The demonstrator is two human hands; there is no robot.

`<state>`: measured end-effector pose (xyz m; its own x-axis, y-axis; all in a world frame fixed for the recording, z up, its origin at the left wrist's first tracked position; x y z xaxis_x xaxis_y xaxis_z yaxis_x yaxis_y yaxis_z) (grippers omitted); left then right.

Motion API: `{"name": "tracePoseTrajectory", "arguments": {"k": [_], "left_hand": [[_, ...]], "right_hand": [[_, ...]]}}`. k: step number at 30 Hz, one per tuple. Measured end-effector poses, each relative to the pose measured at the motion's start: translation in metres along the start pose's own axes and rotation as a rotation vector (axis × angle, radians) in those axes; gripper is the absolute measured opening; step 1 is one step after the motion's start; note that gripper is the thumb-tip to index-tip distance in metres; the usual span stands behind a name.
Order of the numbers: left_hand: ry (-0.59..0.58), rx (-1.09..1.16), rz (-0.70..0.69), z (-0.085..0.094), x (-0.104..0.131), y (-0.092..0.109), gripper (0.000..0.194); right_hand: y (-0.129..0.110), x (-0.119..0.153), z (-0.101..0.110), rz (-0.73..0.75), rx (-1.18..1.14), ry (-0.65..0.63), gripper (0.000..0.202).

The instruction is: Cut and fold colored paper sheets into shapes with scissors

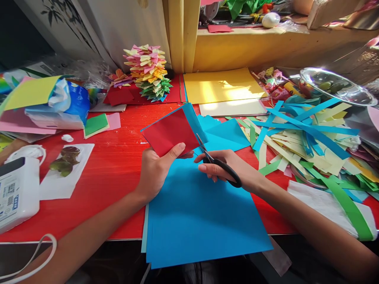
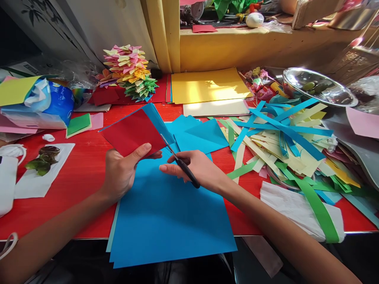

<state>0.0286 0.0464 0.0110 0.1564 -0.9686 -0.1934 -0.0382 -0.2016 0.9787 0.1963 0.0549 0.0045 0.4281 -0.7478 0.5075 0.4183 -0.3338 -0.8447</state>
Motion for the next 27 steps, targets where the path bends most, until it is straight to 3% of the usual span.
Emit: {"name": "tracePoseTrajectory", "arguments": {"k": [12, 20, 27], "left_hand": [[0.006, -0.007, 0.006, -0.0005, 0.0002, -0.0011, 0.018], [-0.015, -0.001, -0.006, -0.0004, 0.0005, -0.001, 0.021], [-0.004, -0.004, -0.002, 0.0003, -0.0008, -0.0009, 0.02]], "right_hand": [[0.0016, -0.0008, 0.0003, -0.015, 0.032, 0.014, 0.051], [-0.0002, -0.0003, -0.0018, 0.01, -0.014, -0.016, 0.041], [-0.0026, 0.0024, -0.0049, 0.128, -0.004, -0.02, 0.028]]}}
Point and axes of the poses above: each hand's wrist, its own x-axis away from the middle knuckle, its own z-axis out of the back of the hand, y = z × x, the point moved 3 cm from there along -x, towards the middle knuckle, and after that the axes turned 7 degrees about -z, right-handed, at the moved point
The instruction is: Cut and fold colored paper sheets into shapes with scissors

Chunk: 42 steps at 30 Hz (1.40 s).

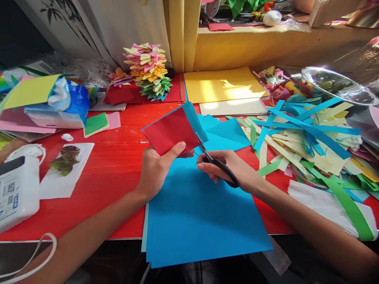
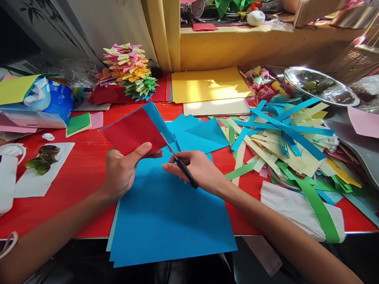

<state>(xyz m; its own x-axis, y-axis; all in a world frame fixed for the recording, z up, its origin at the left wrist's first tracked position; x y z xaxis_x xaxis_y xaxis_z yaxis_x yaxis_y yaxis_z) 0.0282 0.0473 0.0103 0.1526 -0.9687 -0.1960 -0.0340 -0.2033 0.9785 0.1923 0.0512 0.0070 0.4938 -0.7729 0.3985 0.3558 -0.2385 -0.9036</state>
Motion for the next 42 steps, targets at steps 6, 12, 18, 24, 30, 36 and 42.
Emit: {"name": "tracePoseTrajectory", "arguments": {"k": [6, 12, 18, 24, 30, 36, 42], "left_hand": [[-0.007, 0.013, -0.007, 0.001, -0.0022, -0.0007, 0.021], [-0.034, -0.019, -0.009, 0.0016, -0.0003, -0.0009, 0.022], [-0.058, -0.028, -0.001, 0.0004, 0.0007, -0.0002, 0.023], [-0.064, -0.03, -0.001, 0.0007, 0.0005, 0.0002, 0.022], [-0.088, -0.067, 0.024, 0.0008, 0.0022, -0.0024, 0.022], [-0.086, -0.069, 0.012, 0.0008, 0.0028, -0.001, 0.022], [-0.103, -0.092, 0.039, -0.0006, 0.0047, -0.0006, 0.021]], "right_hand": [[-0.0007, 0.001, -0.0028, 0.046, -0.016, 0.063, 0.025], [0.0028, -0.0017, -0.0046, -0.015, -0.042, 0.075, 0.023], [0.0021, -0.003, -0.0055, 0.054, -0.029, 0.093, 0.023], [0.0042, -0.0031, -0.0065, 0.021, -0.061, 0.103, 0.022], [0.0025, -0.0018, -0.0063, 0.023, -0.042, 0.116, 0.023], [0.0031, -0.0017, -0.0057, 0.03, -0.049, 0.131, 0.023], [0.0013, -0.002, -0.0055, 0.035, -0.022, 0.148, 0.026]]}}
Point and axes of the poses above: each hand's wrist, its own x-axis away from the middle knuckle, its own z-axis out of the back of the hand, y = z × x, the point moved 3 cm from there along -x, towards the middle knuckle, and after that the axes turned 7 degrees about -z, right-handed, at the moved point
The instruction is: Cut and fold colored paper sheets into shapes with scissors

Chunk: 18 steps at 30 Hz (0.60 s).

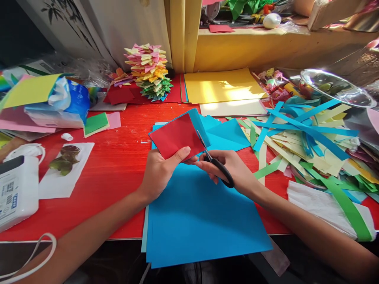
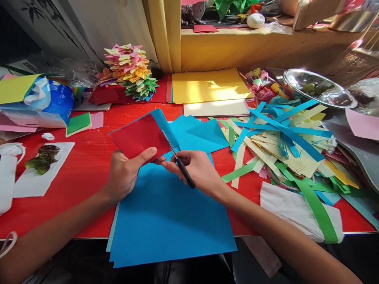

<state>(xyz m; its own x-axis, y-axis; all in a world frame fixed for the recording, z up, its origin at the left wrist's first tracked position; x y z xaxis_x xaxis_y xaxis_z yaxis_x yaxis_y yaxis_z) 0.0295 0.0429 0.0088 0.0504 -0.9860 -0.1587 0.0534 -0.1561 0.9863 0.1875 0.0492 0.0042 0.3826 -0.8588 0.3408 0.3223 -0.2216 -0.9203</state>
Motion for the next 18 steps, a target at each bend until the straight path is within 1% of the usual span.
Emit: {"name": "tracePoseTrajectory", "arguments": {"k": [4, 10, 15, 18], "left_hand": [[-0.013, 0.012, 0.0, -0.0007, -0.0003, 0.0011, 0.023], [-0.009, -0.039, -0.029, 0.0006, -0.0008, 0.001, 0.016], [0.008, -0.047, -0.038, 0.0, -0.0011, -0.0005, 0.018], [0.006, -0.048, -0.037, -0.0004, -0.0012, 0.0001, 0.019]], "right_hand": [[0.0, -0.0005, -0.0005, 0.021, -0.023, 0.006, 0.029], [-0.0011, -0.0009, 0.0024, -0.007, -0.007, -0.025, 0.032], [0.0, 0.0007, 0.0017, 0.018, -0.03, 0.002, 0.038], [0.0007, -0.0007, 0.0009, 0.001, -0.039, -0.008, 0.039]]}}
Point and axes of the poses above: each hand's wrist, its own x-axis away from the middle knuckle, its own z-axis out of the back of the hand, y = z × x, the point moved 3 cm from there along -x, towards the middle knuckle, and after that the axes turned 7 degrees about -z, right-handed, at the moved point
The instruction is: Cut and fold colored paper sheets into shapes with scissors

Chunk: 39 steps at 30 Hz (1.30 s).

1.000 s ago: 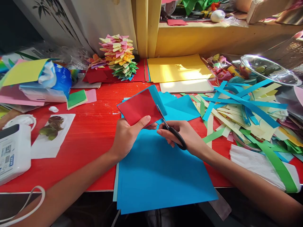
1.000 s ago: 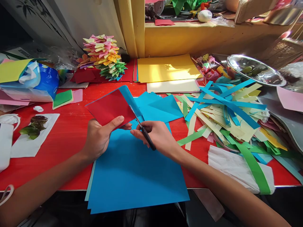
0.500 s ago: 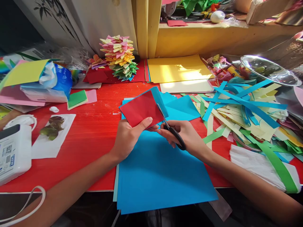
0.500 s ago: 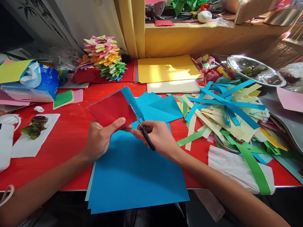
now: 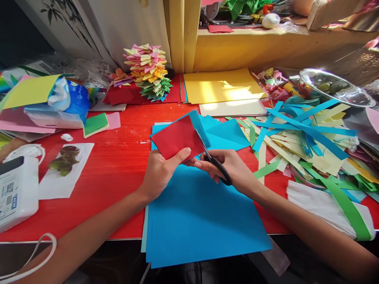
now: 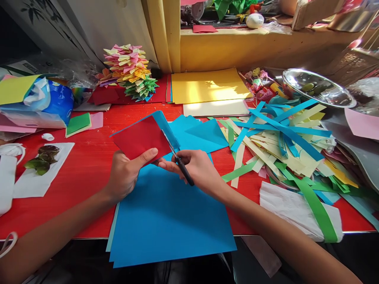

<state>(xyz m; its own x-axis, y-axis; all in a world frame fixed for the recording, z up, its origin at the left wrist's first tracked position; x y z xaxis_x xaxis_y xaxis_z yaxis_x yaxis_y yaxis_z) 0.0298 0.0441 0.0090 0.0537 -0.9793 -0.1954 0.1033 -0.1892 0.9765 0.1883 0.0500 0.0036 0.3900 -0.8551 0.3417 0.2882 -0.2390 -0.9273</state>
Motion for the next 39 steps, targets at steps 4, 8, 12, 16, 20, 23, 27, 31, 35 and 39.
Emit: {"name": "tracePoseTrajectory", "arguments": {"k": [4, 8, 12, 16, 20, 23, 27, 31, 35, 39], "left_hand": [[-0.051, -0.014, 0.03, -0.0009, 0.0014, 0.0002, 0.018], [-0.048, 0.014, 0.02, -0.0005, 0.002, -0.0005, 0.016], [-0.058, 0.016, 0.005, -0.0006, 0.0012, -0.0011, 0.019], [-0.088, 0.0, 0.004, -0.0015, 0.002, -0.0007, 0.021], [-0.127, -0.005, 0.008, -0.0024, 0.0036, -0.0002, 0.025], [-0.129, -0.016, 0.009, -0.0019, 0.0033, 0.0006, 0.026], [-0.143, -0.027, 0.018, -0.0019, 0.0025, 0.0013, 0.026], [-0.168, -0.005, 0.034, -0.0029, 0.0036, 0.0004, 0.025], [-0.159, 0.025, 0.045, -0.0031, 0.004, -0.0012, 0.024], [-0.165, -0.014, 0.046, -0.0032, 0.0025, -0.0012, 0.027]], "right_hand": [[-0.0015, -0.0017, 0.0008, -0.033, 0.012, -0.002, 0.039], [-0.0012, -0.0012, 0.0005, -0.022, -0.012, 0.033, 0.04], [0.0008, -0.001, -0.0007, -0.02, -0.034, 0.036, 0.041], [0.0019, -0.0016, -0.0001, -0.015, -0.029, 0.021, 0.042], [0.0011, -0.0007, 0.0006, 0.029, -0.008, 0.053, 0.045], [0.0006, -0.0003, -0.0002, 0.032, -0.001, 0.069, 0.046], [0.0001, -0.0018, -0.0005, 0.017, -0.001, 0.052, 0.047], [-0.0015, -0.0021, -0.0002, 0.021, -0.01, 0.056, 0.046], [-0.0027, -0.0009, -0.0008, 0.037, -0.016, 0.085, 0.046], [-0.0024, -0.0018, -0.0014, 0.03, -0.02, 0.075, 0.047]]}}
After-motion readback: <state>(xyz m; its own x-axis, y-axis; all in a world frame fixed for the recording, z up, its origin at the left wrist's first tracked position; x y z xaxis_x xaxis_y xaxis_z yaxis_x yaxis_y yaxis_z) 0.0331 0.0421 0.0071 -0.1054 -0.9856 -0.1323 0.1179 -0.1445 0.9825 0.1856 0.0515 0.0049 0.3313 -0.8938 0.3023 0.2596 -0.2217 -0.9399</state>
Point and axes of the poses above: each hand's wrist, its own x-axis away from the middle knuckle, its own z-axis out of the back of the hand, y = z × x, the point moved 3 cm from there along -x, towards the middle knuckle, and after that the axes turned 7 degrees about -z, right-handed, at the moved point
